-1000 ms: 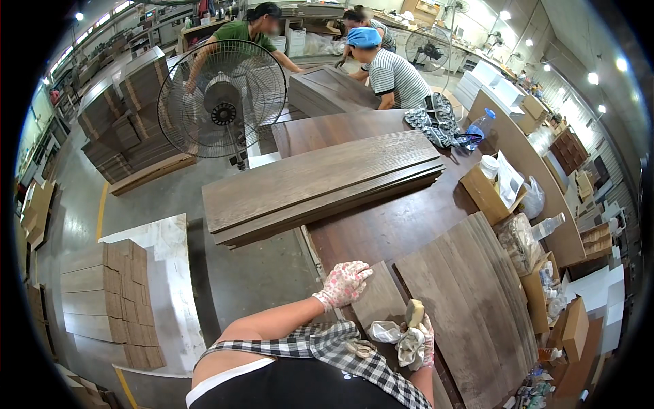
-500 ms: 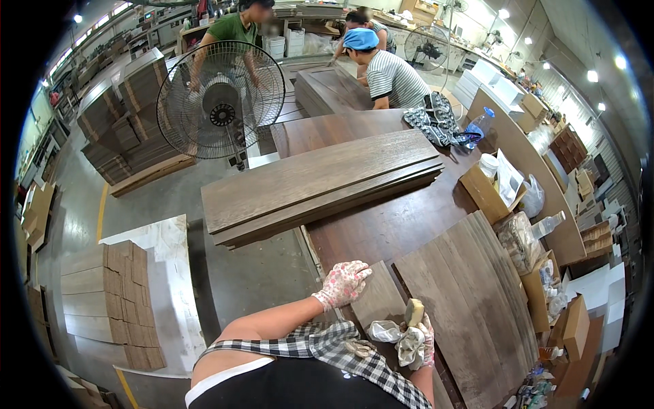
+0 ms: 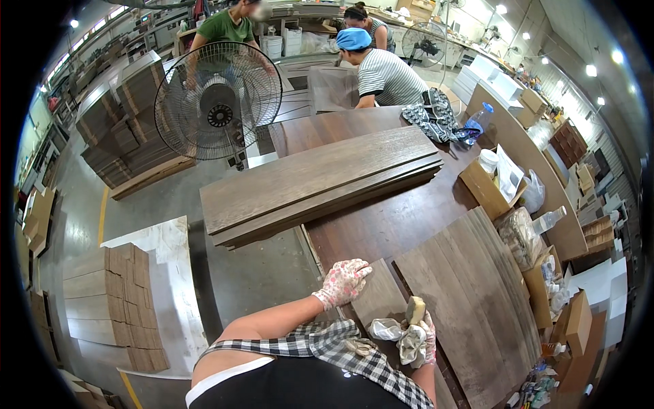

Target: The person wipes wooden planks with a block and cloth, rubbing the surfaces and edges of each plank, then stacks the planks on the table.

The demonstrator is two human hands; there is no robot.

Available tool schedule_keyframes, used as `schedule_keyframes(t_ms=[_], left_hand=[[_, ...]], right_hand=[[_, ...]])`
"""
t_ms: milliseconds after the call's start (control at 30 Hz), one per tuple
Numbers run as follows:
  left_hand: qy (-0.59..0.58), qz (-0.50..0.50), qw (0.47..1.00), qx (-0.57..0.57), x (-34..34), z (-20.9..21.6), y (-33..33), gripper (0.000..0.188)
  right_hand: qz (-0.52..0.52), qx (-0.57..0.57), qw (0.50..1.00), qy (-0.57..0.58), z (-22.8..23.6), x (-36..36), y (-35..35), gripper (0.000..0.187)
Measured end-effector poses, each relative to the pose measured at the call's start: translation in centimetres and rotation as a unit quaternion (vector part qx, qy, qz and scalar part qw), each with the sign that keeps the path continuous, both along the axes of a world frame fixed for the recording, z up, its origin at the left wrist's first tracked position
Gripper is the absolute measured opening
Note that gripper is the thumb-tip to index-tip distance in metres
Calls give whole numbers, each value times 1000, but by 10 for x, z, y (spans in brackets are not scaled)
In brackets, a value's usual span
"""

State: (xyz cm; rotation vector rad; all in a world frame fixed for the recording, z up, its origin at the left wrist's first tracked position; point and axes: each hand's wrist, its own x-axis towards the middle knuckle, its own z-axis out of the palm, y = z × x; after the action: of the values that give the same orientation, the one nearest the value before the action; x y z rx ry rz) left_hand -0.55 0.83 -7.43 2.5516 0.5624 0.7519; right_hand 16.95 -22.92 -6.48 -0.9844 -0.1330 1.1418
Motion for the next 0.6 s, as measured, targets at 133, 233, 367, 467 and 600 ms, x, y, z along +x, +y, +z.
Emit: schedule_keyframes(t_ms=[133,233,367,467,600], left_hand=[[-41,-4,999,21,0,5,1,32],[-38,-3,999,21,-1,3,1,32],[-36,0,999,22,0,1,1,32],[13,-1,1000,9,2,-2,1,32],[8,2,1000,4,-1,0,1,32]], right_hand=[[-2,-7,1000,-2,-3,2,-1,50],[-5,-7,1000,-1,-2,1,-1,52],[1,-1,1000,-4,0,0,-1,53],[-6,0,1000,1,2,-1,0,54],[-3,10,1000,-1,5,-3,4,53]])
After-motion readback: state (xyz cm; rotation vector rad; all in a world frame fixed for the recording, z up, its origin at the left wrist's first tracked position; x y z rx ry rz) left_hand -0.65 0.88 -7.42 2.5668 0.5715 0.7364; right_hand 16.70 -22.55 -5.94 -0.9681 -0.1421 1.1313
